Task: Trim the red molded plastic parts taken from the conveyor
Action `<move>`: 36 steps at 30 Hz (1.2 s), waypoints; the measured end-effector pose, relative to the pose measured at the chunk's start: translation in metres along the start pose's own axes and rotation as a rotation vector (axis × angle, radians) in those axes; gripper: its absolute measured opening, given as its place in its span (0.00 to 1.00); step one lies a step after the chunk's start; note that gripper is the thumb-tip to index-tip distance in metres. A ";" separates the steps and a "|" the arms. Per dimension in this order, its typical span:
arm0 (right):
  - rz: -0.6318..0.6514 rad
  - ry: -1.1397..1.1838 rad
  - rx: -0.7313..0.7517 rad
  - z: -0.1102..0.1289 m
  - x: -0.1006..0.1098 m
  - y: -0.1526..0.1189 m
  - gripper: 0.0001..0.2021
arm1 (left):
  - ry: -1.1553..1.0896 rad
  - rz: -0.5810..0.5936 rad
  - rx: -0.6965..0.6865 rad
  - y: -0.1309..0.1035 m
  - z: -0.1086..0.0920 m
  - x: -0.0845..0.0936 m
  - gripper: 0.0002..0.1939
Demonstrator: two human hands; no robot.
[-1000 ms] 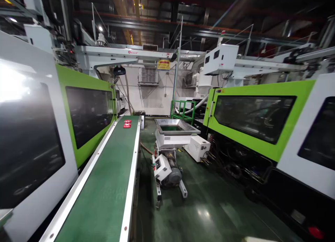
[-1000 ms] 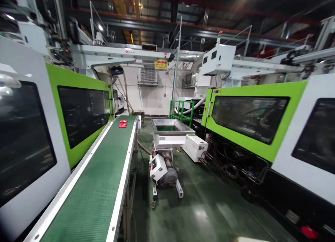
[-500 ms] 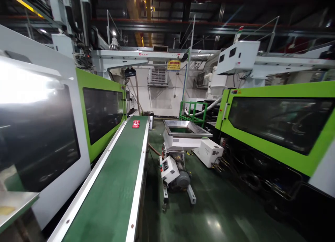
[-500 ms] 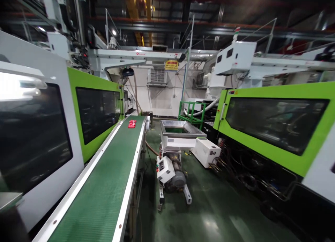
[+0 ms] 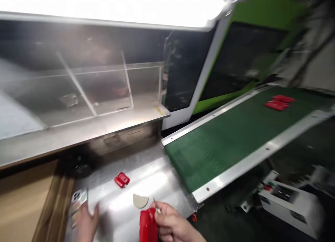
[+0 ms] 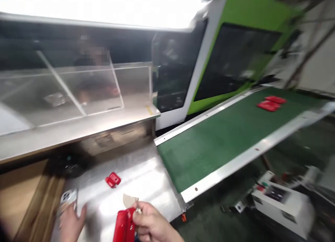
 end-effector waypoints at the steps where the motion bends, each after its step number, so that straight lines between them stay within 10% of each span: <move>1: -0.013 0.035 -0.025 -0.002 0.006 0.000 0.23 | -0.073 0.042 0.045 -0.016 0.002 -0.009 0.36; 7: -0.048 0.110 -0.166 -0.001 0.020 -0.004 0.27 | -0.660 0.288 -0.002 -0.113 -0.098 -0.076 0.68; 14: 0.021 0.068 -0.391 -0.019 0.020 -0.007 0.26 | -0.825 0.330 0.049 -0.155 -0.184 -0.067 0.64; 27: -0.217 -0.536 -0.456 -0.075 0.075 0.021 0.31 | -0.940 -0.250 0.240 -0.217 -0.167 -0.049 0.58; 36: -0.841 -1.406 -0.111 0.003 0.183 0.065 0.22 | -1.527 -0.523 0.439 -0.232 -0.110 -0.043 0.33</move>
Point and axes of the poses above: each hand's wrist, its own y-axis towards the middle knuckle, its own x-axis out of the back of the hand, z = x × y, the point moved 10 cm from there along y, towards the middle knuckle, and after that the axes turned 14 degrees about -x, right-handed, at the moved point
